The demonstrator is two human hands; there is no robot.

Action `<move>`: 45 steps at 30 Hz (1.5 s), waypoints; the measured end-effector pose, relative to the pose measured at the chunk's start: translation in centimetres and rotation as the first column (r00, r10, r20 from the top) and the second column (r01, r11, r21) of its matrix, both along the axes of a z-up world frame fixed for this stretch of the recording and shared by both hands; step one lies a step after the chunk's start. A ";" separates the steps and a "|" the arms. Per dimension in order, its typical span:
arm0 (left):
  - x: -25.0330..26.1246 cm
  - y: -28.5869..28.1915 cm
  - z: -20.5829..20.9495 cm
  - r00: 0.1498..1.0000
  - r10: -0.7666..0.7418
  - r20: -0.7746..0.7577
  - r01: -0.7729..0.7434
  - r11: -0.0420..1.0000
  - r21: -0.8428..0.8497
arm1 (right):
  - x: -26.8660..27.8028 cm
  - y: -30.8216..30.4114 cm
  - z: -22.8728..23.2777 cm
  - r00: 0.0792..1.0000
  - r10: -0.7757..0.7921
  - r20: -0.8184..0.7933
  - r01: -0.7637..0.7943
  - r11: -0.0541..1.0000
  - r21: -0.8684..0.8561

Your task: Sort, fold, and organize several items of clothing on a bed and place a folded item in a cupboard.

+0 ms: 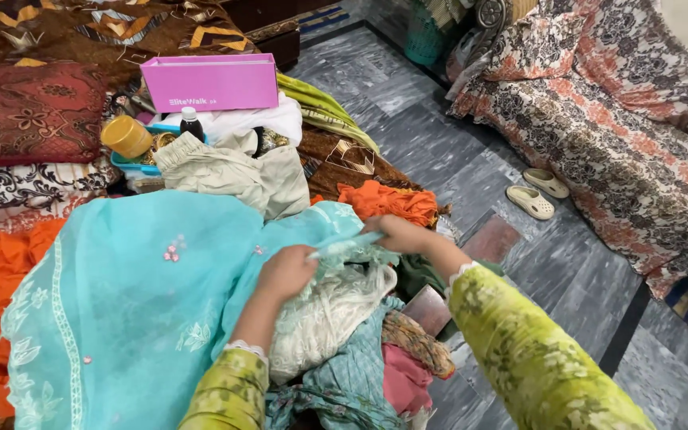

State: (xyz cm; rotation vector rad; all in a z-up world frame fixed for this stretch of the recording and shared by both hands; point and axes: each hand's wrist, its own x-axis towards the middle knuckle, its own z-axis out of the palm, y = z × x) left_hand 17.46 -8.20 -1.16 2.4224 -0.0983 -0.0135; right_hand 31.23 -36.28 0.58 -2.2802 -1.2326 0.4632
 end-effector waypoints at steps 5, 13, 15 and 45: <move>0.5 1.3 2.6 0.971 0.172 -0.168 -0.191 0.976 -0.104 | 1.6 2.2 4.7 0.980 -0.060 -0.191 0.037 0.992 -0.119; -1.6 -3.0 2.8 0.947 -0.148 0.284 0.099 0.979 0.177 | 4.3 2.4 3.9 0.993 -0.022 -0.115 0.007 0.991 -0.133; -1.5 -4.2 0.7 0.898 -0.323 0.298 0.115 0.826 0.551 | 4.5 2.0 2.8 0.999 0.022 -0.031 -0.024 0.997 -0.078; -1.5 1.3 2.7 0.953 -0.277 0.124 0.299 0.788 -0.539 | 0.6 -1.3 -0.2 0.814 -0.341 -0.471 0.309 0.940 -0.147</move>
